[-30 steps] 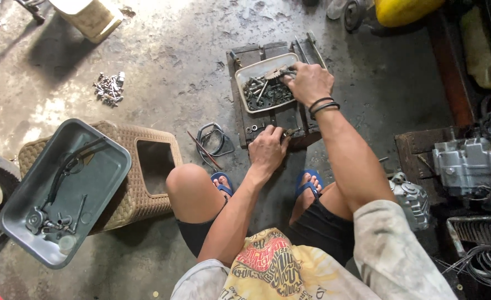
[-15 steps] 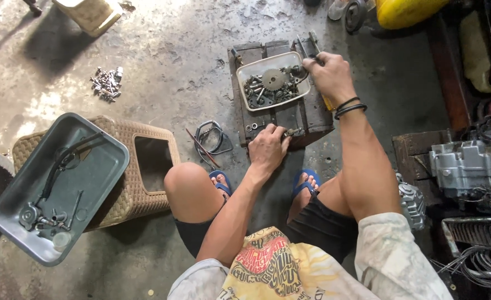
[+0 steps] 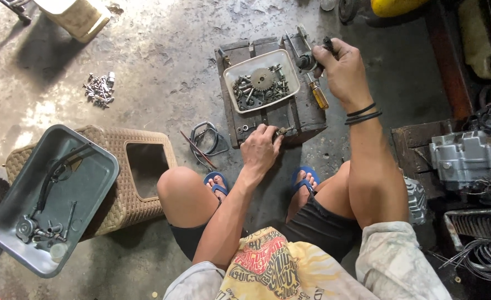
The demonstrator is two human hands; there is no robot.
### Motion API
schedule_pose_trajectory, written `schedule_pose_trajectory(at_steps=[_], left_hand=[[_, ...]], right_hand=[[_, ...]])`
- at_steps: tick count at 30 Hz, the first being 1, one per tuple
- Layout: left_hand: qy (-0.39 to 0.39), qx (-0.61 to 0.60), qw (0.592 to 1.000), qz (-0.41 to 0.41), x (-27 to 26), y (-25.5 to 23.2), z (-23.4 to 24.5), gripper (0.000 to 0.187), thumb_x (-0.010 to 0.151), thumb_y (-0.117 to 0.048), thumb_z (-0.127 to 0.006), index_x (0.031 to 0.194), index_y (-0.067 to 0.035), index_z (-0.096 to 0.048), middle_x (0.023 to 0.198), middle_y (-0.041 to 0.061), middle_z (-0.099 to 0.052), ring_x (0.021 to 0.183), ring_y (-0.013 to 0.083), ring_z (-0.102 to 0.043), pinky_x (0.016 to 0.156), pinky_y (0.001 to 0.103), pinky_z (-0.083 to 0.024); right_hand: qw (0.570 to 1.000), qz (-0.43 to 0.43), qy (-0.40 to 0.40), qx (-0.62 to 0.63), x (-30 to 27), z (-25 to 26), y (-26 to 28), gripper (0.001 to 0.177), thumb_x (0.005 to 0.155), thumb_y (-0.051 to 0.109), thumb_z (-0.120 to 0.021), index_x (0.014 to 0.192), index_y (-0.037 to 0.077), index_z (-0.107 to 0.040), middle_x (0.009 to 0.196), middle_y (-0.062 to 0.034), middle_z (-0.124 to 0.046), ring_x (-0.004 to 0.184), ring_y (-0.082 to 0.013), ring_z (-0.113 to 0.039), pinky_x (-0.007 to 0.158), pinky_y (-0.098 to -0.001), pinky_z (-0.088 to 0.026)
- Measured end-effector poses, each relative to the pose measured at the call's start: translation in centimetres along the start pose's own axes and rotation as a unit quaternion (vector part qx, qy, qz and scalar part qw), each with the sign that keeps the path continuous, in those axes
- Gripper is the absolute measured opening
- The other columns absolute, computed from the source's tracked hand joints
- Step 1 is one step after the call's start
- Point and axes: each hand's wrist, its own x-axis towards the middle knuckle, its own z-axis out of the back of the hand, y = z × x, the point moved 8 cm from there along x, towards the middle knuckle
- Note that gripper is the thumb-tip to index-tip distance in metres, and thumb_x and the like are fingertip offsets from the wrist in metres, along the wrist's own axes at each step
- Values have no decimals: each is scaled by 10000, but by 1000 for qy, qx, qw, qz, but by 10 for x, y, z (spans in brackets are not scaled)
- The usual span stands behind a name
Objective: Sorting through a tray of fasteners and inspecting a motorcycle engine component
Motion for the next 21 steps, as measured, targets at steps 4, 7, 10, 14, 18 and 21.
schedule_pose_trajectory(at_steps=[4,7,10,14,18,21], left_hand=[[3,-28,999,32,4,6,1,270,925,-372,-772,1088,-162,-724,951,29,-689,711,292,-712,486,431,-589],[0,-25,999,41,6,7,3,286,926,-377,-771,1115,-165,-733,973,32,-711,700,292,-727,523,417,-613],[-3,-43,998,37,8,7,6,302,938,-324,-767,1168,-139,-702,1009,60,-704,657,261,-716,514,383,-624],[-2,-45,998,37,7,6,8,314,935,-309,-767,1187,-136,-695,1059,69,-684,712,321,-731,549,444,-628],[-19,-27,999,18,7,3,8,355,912,-341,-800,1178,-137,-683,1068,71,-677,681,295,-727,526,412,-640],[-33,-50,998,4,4,-4,16,343,934,-325,-775,1166,-97,-665,1070,88,-642,632,263,-706,469,357,-611]], right_hand=[[995,89,-31,-18,-1,-2,9,222,1092,325,-659,945,164,-616,835,31,-626,739,-122,-694,693,-294,-541],[978,207,-21,12,-12,-7,36,207,1117,249,-638,1130,43,-647,974,-105,-705,815,-200,-725,742,-323,-629],[968,248,-24,-23,-18,-9,48,303,1109,296,-630,1233,22,-665,1113,-165,-725,973,-264,-729,832,-362,-663],[954,293,-14,-56,-23,-13,53,324,1131,337,-595,1295,66,-662,1151,-150,-730,1012,-257,-711,782,-336,-572],[936,343,-10,-75,-27,-13,56,299,1140,267,-612,1332,40,-644,1209,-194,-729,1118,-319,-725,872,-384,-588],[936,343,-13,-77,-28,-11,57,291,1138,257,-620,1345,52,-639,1215,-196,-731,1108,-320,-732,850,-381,-610]])
